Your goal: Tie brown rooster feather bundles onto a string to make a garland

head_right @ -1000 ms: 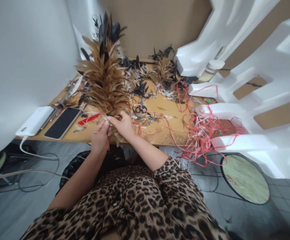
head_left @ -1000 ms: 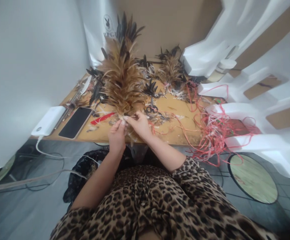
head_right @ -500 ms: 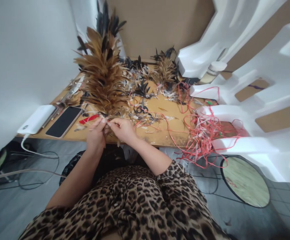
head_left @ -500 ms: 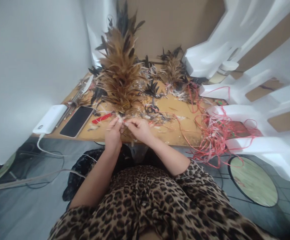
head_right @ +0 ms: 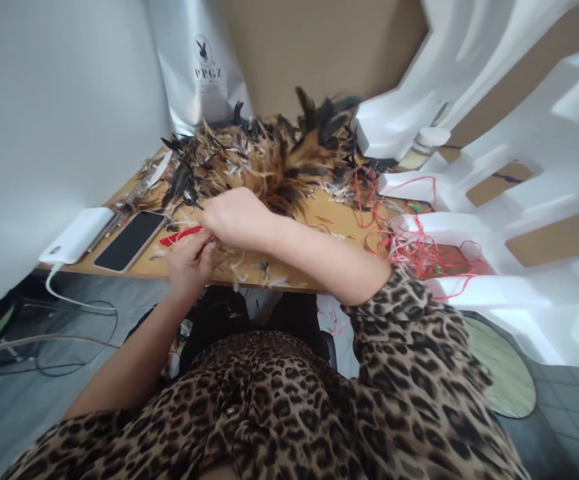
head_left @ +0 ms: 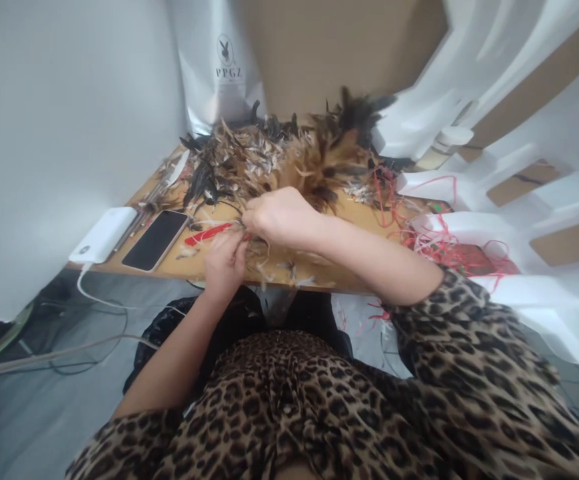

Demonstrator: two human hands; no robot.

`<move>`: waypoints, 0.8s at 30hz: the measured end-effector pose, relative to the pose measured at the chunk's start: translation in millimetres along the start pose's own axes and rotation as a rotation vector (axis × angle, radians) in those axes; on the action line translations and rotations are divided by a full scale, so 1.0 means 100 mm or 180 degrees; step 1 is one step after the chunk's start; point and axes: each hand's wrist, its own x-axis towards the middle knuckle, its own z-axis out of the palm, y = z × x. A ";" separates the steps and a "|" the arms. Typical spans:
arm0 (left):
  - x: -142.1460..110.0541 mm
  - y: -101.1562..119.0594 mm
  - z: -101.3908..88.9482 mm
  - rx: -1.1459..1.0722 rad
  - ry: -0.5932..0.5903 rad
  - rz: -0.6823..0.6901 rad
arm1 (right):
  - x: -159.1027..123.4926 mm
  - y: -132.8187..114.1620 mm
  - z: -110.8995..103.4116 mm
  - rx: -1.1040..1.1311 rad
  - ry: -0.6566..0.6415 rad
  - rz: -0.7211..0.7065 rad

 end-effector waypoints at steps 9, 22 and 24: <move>0.03 0.10 -0.11 0.0288 -0.0256 0.0242 | 0.49 0.27 0.05 0.0012 -0.0281 0.0020; -0.04 -0.17 -0.51 0.1200 -0.0898 0.0910 | 0.46 1.37 -0.01 0.1937 0.0429 0.0768; -0.05 -0.21 -0.67 0.1239 -0.0932 0.0813 | 0.19 1.63 -0.18 0.2116 0.0954 0.1277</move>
